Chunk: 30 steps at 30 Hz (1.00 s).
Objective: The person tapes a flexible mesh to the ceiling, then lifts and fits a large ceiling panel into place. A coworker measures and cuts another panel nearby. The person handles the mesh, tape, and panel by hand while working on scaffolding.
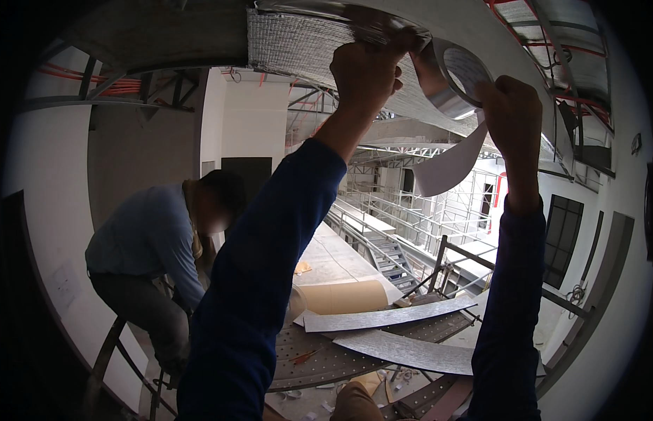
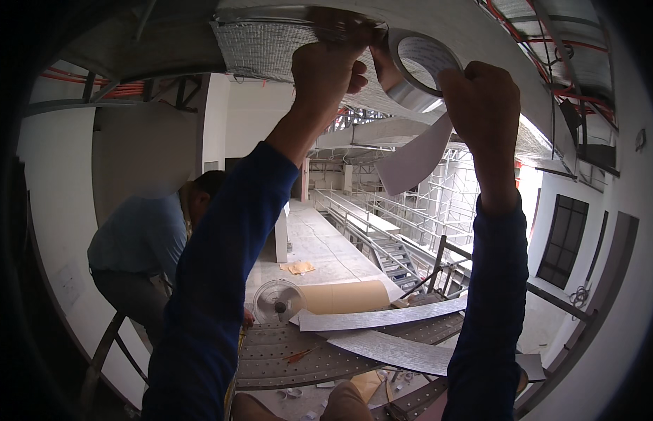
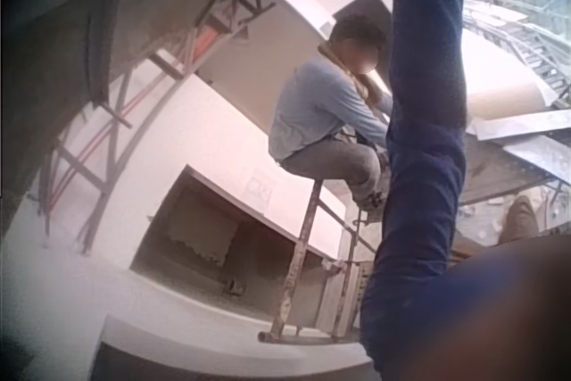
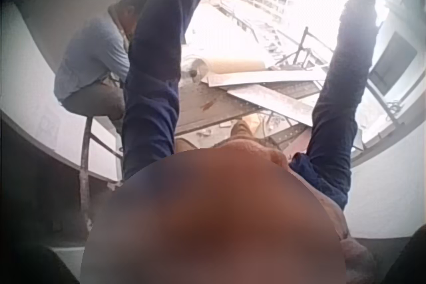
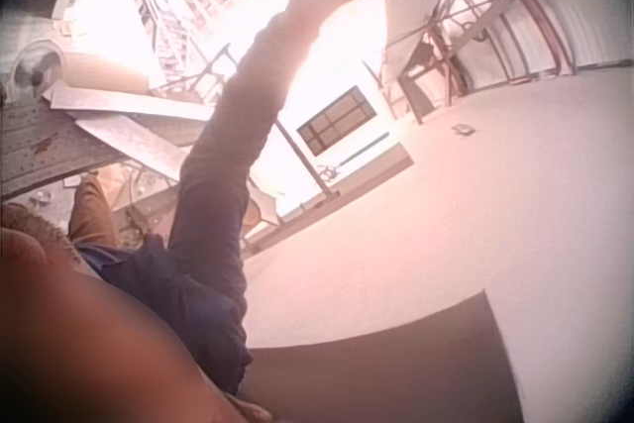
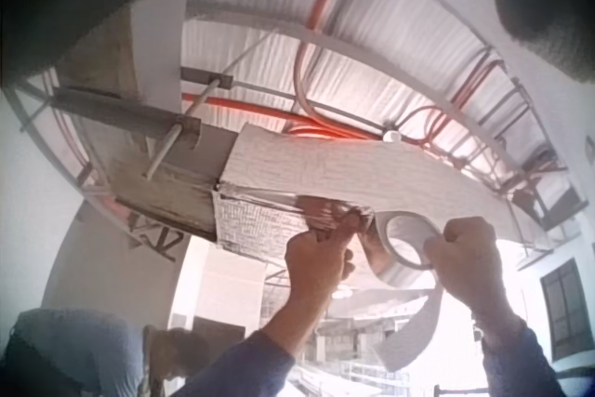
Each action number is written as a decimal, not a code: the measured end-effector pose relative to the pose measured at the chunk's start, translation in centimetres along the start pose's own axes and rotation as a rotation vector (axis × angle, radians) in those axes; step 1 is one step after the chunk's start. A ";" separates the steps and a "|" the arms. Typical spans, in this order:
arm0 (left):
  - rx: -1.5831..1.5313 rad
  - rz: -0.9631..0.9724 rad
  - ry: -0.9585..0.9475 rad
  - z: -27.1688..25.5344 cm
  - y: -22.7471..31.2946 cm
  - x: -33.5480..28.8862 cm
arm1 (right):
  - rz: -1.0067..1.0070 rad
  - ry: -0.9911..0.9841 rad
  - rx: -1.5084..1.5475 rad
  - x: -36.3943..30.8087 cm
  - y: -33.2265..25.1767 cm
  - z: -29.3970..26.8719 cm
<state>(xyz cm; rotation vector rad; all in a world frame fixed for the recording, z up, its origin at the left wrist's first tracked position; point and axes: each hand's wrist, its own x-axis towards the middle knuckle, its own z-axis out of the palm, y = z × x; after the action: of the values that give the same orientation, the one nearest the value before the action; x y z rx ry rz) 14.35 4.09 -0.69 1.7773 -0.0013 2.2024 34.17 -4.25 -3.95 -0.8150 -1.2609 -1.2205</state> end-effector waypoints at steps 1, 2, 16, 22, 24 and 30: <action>0.006 0.001 0.008 0.1 0.0 0.0 | 0.038 -0.012 0.002 0.0 -0.1 0.1; 0.012 0.002 0.017 0.2 0.0 0.0 | 0.075 -0.008 0.032 0.0 -0.1 0.2; -0.013 -0.037 -0.041 0.4 -0.4 -0.1 | -0.102 0.058 -0.153 -0.6 1.4 1.1; -0.016 -0.034 -0.039 0.4 -0.2 -0.2 | 0.262 0.008 0.037 -0.7 1.4 1.3; 0.004 -0.036 -0.043 0.4 -0.1 -0.3 | 0.335 -0.007 0.034 -0.9 1.3 1.2; 0.016 -0.054 -0.098 -0.1 -0.4 -0.1 | 0.368 0.009 -0.025 -1.6 1.5 1.1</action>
<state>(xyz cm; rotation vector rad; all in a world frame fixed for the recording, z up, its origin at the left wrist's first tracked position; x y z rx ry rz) 14.37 4.42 -0.91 1.8703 0.0421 2.0819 35.49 -2.49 -5.07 -1.0080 -1.0340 -0.9424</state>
